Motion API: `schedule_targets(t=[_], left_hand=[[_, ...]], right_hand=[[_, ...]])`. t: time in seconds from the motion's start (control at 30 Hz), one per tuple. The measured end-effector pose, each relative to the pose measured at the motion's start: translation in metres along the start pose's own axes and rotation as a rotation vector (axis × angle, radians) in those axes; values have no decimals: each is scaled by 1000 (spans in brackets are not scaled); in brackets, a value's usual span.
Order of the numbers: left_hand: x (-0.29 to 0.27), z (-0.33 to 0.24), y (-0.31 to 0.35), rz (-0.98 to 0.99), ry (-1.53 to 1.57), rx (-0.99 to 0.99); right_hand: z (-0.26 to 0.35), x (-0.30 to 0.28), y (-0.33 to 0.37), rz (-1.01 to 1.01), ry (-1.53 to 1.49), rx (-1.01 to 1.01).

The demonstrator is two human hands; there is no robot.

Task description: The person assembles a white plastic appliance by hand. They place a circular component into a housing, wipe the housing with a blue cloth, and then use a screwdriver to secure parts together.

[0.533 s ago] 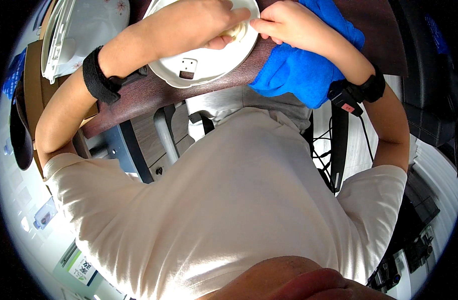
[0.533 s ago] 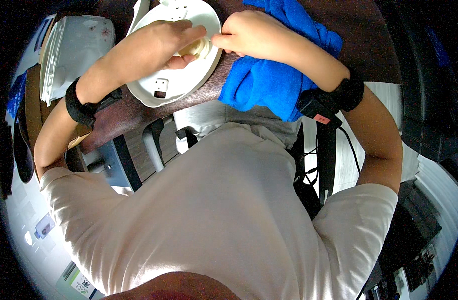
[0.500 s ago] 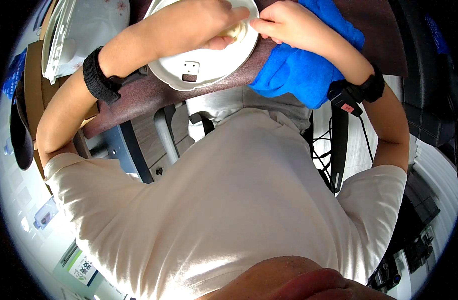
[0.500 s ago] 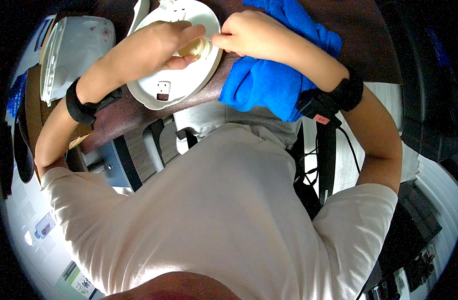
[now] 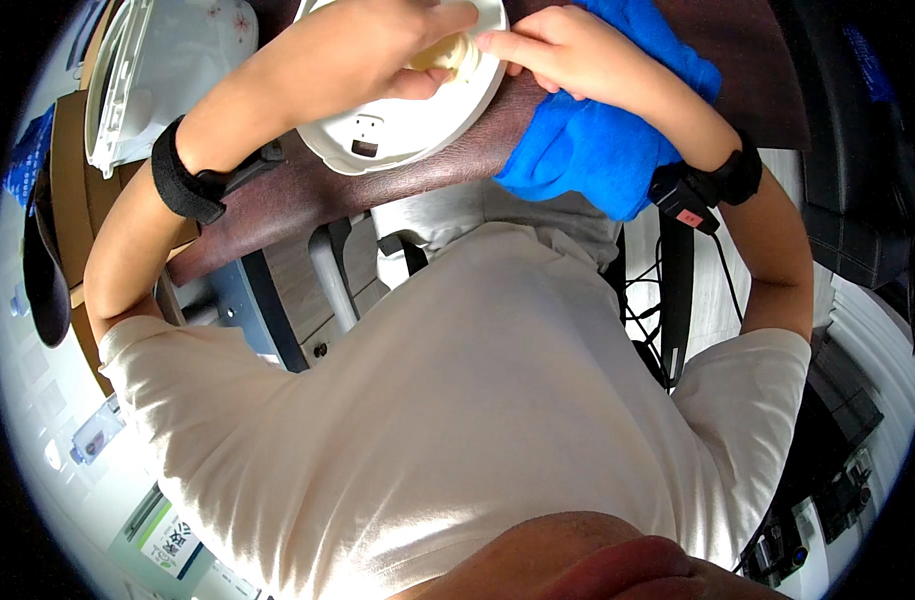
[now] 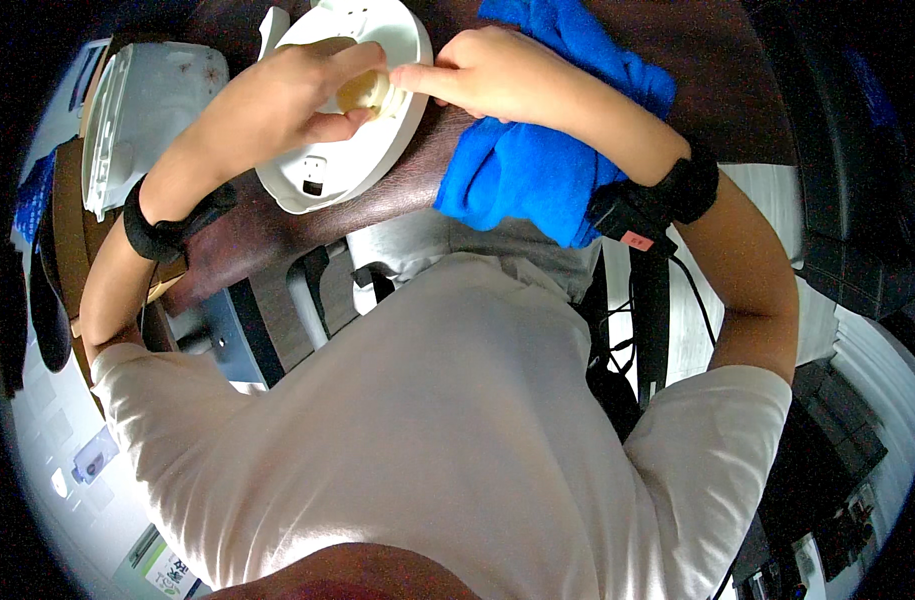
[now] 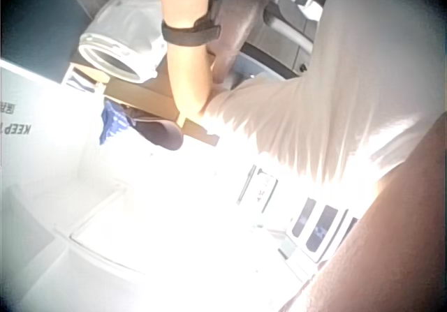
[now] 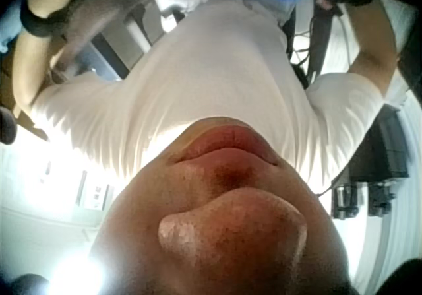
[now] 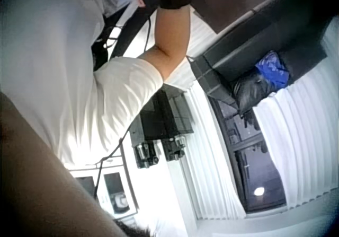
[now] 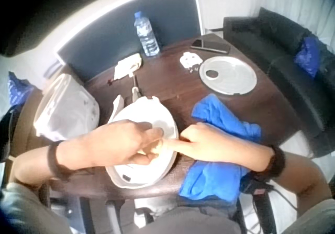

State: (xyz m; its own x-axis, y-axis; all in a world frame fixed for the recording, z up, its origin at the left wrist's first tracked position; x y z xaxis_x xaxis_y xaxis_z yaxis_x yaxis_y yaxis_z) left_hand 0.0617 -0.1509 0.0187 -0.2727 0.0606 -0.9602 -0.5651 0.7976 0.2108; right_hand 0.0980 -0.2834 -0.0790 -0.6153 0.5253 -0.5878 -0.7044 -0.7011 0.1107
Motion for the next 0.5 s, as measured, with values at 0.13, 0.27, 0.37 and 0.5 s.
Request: schedule_targets(t=[0.13, 0.27, 0.37, 0.5], left_hand=[[-2, 3, 4, 31, 86, -32], [-3, 2, 5, -7, 105, -38], [-4, -1, 4, -68, 72, -2], [-4, 1, 5, -92, 125, -55]], right_hand=[[-3, 1, 2, 32, -174, 42], [-2, 0, 4, 83, -359, -2], [3, -5, 5, 59, -376, -86], [4, -7, 9, 75, -399, -79]])
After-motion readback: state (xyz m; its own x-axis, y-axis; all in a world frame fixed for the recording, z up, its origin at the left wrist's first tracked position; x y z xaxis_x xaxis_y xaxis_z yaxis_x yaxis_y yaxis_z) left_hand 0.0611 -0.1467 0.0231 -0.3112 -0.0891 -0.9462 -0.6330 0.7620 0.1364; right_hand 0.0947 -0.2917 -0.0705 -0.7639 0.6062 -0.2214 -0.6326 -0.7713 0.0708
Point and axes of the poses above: each hand's wrist, its own y-axis away from the middle knuckle, its own x-axis out of the palm, z = x × y, the point moved 6 cm from there along -y, towards the middle knuckle, and after that the axes turned 7 degrees about z, right-handed, at the moved point
